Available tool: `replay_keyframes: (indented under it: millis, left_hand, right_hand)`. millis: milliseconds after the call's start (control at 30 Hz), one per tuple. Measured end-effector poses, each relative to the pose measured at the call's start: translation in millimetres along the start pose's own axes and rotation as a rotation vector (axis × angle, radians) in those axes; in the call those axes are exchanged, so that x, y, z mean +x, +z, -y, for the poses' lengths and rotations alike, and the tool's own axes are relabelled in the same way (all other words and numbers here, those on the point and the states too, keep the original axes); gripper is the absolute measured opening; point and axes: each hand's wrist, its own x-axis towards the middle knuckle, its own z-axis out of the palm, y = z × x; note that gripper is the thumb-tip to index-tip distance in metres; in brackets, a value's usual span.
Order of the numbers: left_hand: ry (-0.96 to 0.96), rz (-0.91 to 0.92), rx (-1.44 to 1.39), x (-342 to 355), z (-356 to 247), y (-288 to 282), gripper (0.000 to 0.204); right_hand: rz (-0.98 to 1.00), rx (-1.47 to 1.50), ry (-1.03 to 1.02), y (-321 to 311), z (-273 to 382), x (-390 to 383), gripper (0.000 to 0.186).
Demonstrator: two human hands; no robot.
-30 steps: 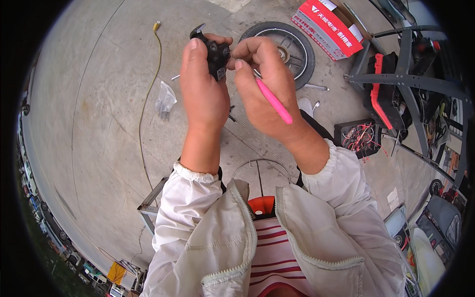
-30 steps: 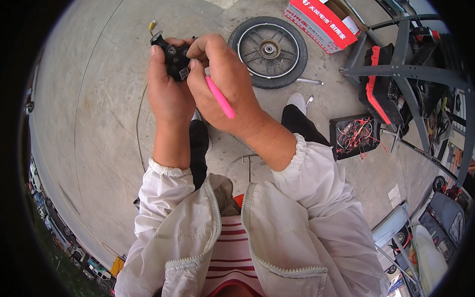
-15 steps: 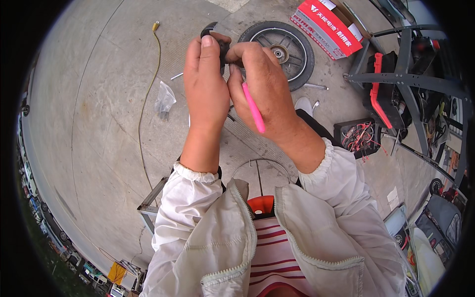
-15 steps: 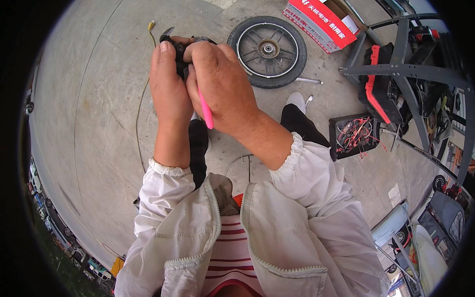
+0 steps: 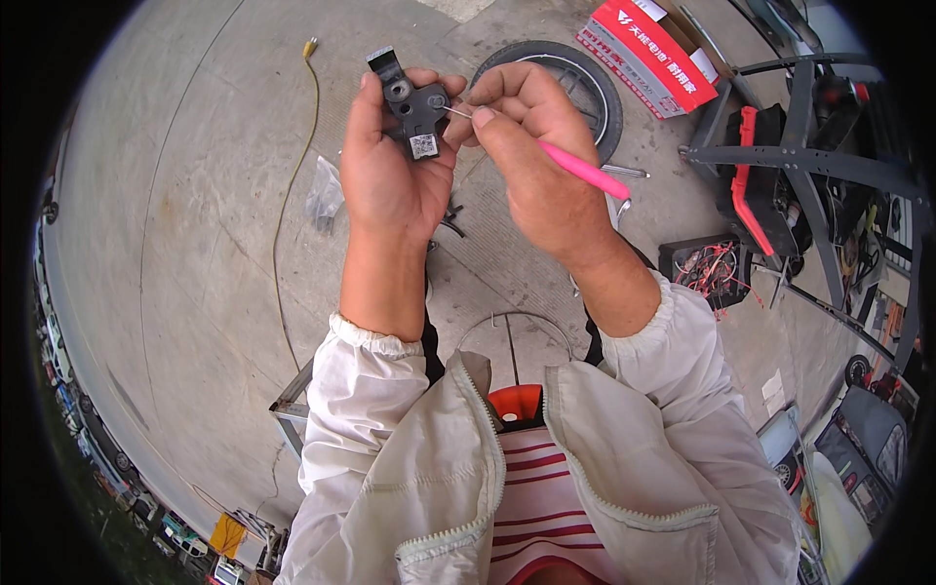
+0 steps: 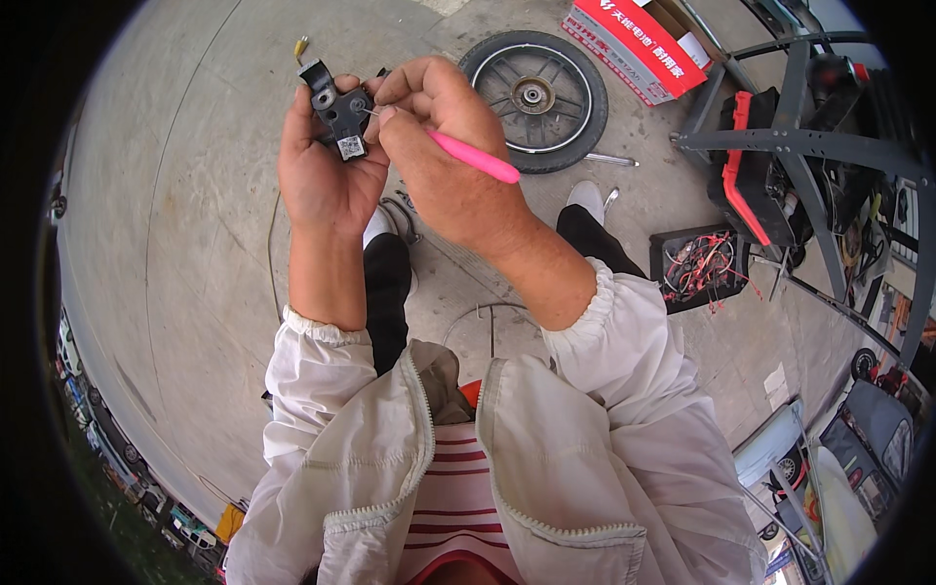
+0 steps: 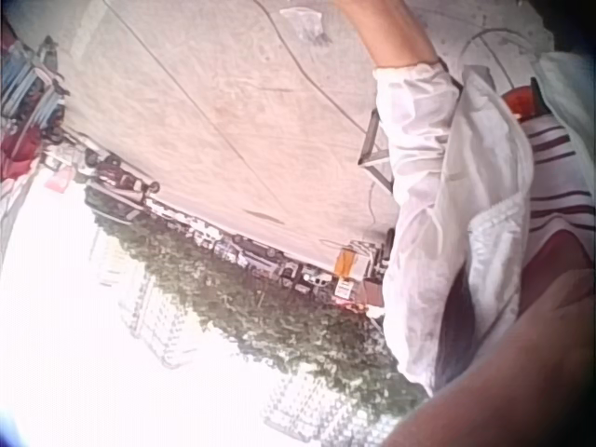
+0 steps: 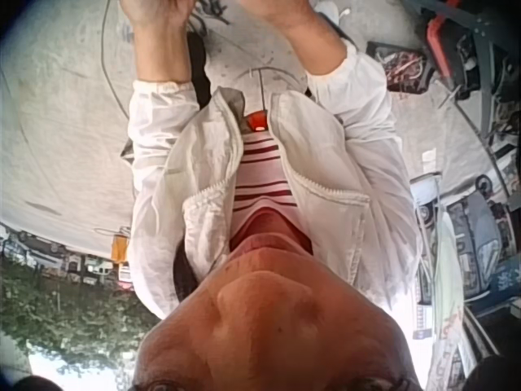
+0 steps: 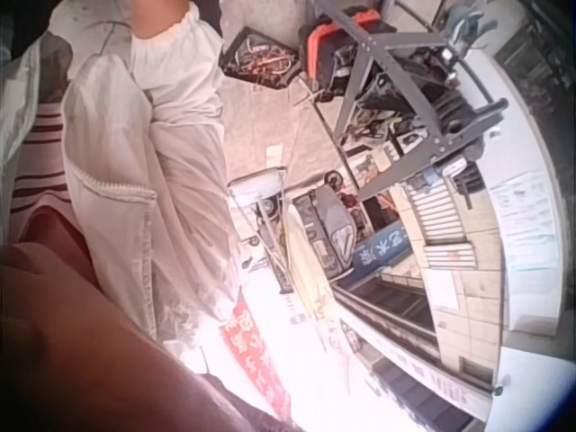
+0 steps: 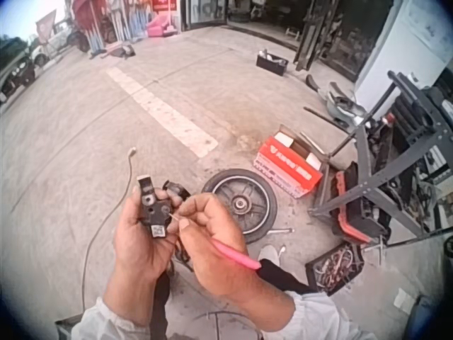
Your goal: The person holds a small black electrical component and uses a pink screwdriver to adjust internal parts. They switch to pliers to manipulate a wire or clip, then return to the screwdriver for further adjustments. The work is performed in a workshop setting with a wheel and tool cart visible.
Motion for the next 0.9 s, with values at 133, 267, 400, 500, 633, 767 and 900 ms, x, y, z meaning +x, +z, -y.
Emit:
replay_keyframes:
  millis: [133, 267, 400, 500, 633, 767, 900]
  left_hand:
    - [-0.007, 0.037, -0.009, -0.2, -0.4, -1.5, 0.046]
    - [0.029, 0.056, 0.040, -1.8, 0.1, 1.5, 0.045]
    - [0.101, -0.040, 0.203, -4.0, 1.7, 9.3, 0.043]
    - [0.196, -0.078, 0.491, -3.6, 4.6, 11.0, 0.040]
    - [0.260, -0.102, 0.740, -5.8, 8.5, 17.2, 0.036]
    - [0.261, -0.107, 0.844, -8.5, 8.5, 20.5, 0.034]
    - [0.325, -0.085, 1.025, -7.9, 10.9, 21.2, 0.034]
  right_hand:
    - [-0.012, -0.004, 0.003, 1.3, 0.9, -0.7, 0.016]
    - [-0.020, -0.011, 0.001, 2.0, 1.4, -0.5, 0.016]
    - [-0.022, -0.033, -0.013, 1.7, 0.7, -0.1, 0.015]
    - [-0.027, -0.137, -0.077, -0.2, -4.2, -0.1, 0.014]
    - [-0.063, -0.265, -0.098, -4.9, -11.3, 1.2, 0.014]
    - [-0.069, -0.444, -0.158, -7.7, -11.1, 1.1, 0.014]
    - [-0.049, -0.490, -0.126, -10.5, -6.1, 0.4, 0.014]
